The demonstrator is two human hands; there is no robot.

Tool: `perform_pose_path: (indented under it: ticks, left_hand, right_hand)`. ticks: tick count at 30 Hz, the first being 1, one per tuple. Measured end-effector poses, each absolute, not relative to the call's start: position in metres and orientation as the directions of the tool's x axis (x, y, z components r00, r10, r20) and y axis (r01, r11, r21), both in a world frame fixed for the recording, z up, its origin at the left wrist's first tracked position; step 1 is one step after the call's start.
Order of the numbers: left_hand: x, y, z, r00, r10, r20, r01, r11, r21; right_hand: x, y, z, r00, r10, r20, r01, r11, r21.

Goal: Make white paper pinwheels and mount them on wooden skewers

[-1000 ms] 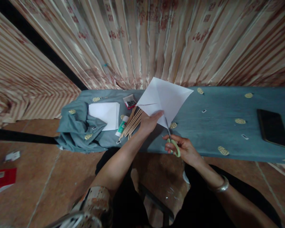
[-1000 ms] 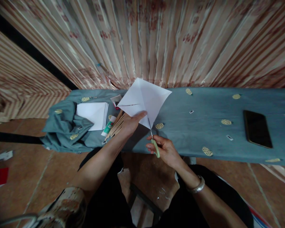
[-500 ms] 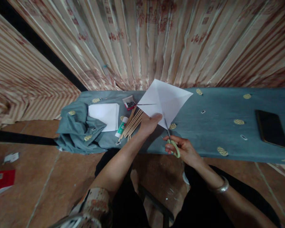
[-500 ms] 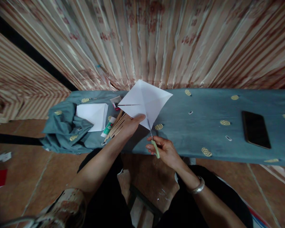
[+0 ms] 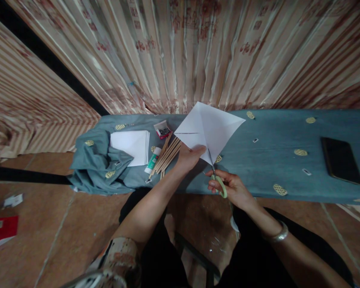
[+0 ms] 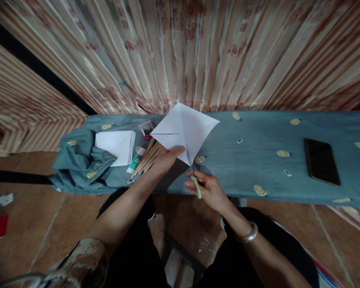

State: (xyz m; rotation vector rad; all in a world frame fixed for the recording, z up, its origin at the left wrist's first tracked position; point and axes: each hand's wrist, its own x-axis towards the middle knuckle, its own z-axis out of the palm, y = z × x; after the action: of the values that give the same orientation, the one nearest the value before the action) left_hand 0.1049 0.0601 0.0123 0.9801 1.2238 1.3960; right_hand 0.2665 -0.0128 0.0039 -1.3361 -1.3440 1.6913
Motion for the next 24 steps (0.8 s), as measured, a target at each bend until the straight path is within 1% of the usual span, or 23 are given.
perform_pose_path:
  ticks: [8, 15, 22, 24]
  left_hand:
    - [0.1077, 0.0595, 0.0114, -0.143, 0.988, -0.062, -0.236, 0.027, 0.971]
    - [0.106, 0.0593, 0.0098, -0.161, 0.984, -0.077, -0.202, 0.043, 0.978]
    - [0.1077, 0.0571, 0.0048, -0.072, 0.995, -0.068, -0.26, 0.047, 0.964]
    - [0.1081, 0.0566, 0.0053, -0.07, 0.995, -0.066, -0.257, 0.046, 0.965]
  right_hand:
    - [0.2668, -0.0127, 0.0025, -0.317, 0.894, -0.317, 0.134, -0.289, -0.948]
    - [0.2655, -0.0136, -0.0008, -0.309, 0.895, -0.323, 0.113, -0.303, -0.946]
    - [0.2673, -0.0116, 0.0044, -0.308, 0.894, -0.326, 0.126, -0.302, -0.945]
    - [0.2676, -0.0116, 0.0049, -0.308, 0.892, -0.33, 0.129, -0.305, -0.944]
